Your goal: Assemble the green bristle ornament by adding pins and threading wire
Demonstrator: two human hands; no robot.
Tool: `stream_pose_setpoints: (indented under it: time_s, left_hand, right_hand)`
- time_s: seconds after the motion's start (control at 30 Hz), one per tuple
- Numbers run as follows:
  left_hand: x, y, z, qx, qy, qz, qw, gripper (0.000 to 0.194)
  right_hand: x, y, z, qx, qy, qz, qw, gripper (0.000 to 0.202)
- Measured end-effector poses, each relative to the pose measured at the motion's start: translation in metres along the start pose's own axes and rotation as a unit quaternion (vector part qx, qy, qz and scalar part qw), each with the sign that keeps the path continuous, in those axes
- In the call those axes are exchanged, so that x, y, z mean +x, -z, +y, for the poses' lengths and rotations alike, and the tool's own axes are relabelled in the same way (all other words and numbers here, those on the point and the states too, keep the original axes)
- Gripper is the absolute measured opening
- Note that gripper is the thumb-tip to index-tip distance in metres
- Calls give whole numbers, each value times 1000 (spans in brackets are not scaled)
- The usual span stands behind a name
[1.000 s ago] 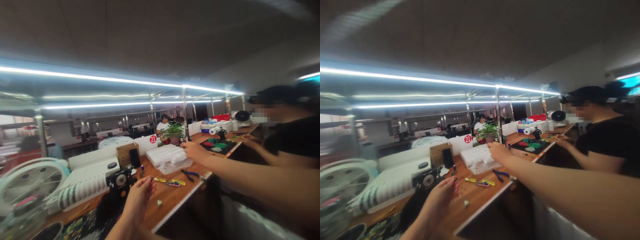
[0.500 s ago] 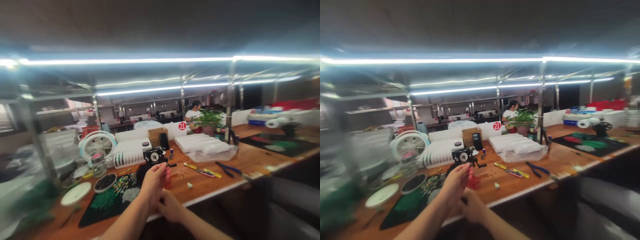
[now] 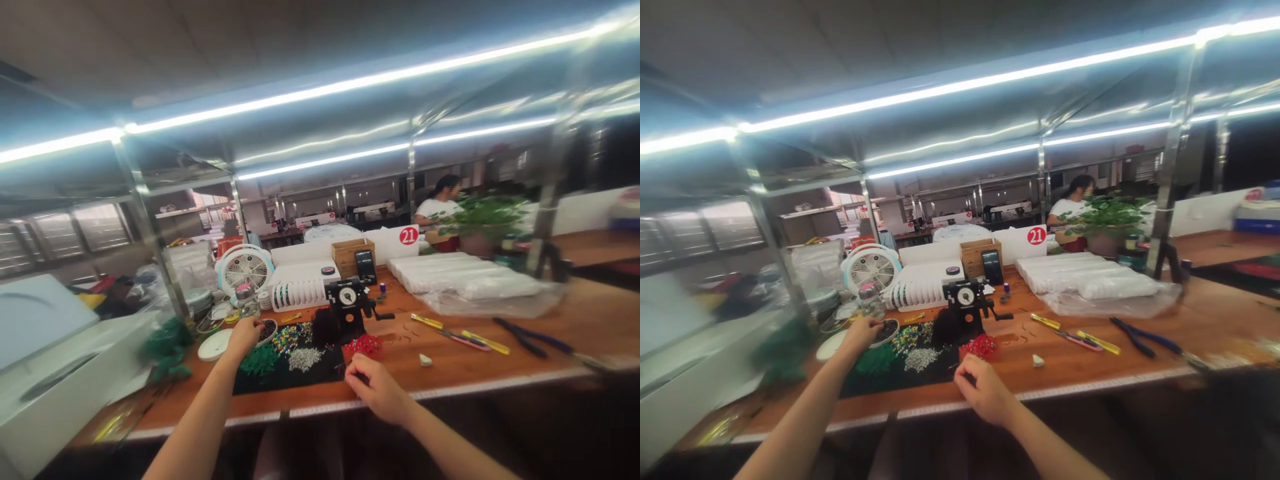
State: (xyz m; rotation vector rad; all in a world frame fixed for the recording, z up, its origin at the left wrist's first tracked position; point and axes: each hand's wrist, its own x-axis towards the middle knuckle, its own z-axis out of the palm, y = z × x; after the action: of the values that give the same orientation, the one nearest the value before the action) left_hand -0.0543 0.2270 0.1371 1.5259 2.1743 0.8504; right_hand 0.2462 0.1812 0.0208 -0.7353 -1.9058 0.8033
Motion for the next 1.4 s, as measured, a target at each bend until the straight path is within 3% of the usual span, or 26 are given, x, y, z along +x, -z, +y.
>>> stream_pose_setpoints:
  time_s: [0.1,0.23,0.37,0.47,0.53,0.63,0.7,0.8,0.93,1.13,1.4]
  left_hand:
    - [20,-4,-16,80,15,26,996,20]
    - [26,-7,-26,123,11,46,991,22]
    - [11,-4,-16,117,-33,90,989,23]
    - [-18,-17,6,83,-94,106,986,28]
    - [-45,-35,24,54,-139,55,987,31]
    - [-87,-67,43,17,-184,-76,980,30]
    - [-107,-84,50,2,-209,-120,971,30]
    - [-120,-100,53,1,-233,-146,961,36]
    - [-120,-107,56,13,-255,-184,949,25]
    - [-118,-108,56,43,-326,-144,933,21]
    - [-117,-110,46,79,-422,-66,901,23]
  right_hand:
    - [0,0,1,-4,-2,-5,1000,22]
    - [0,-1,3,-3,3,-7,1000,22]
    - [0,0,4,-2,10,-9,1000,22]
    - [0,1,4,6,18,-7,1000,20]
    - [-1,1,4,10,23,-3,1000,19]
    - [0,2,4,9,27,5,1000,18]
    - [2,2,5,6,28,10,1000,16]
    - [4,2,6,1,33,15,999,15]
    - [5,2,8,-3,41,24,999,15]
    - [6,3,5,-10,66,32,997,18]
    - [12,14,-4,-47,122,-5,991,20]
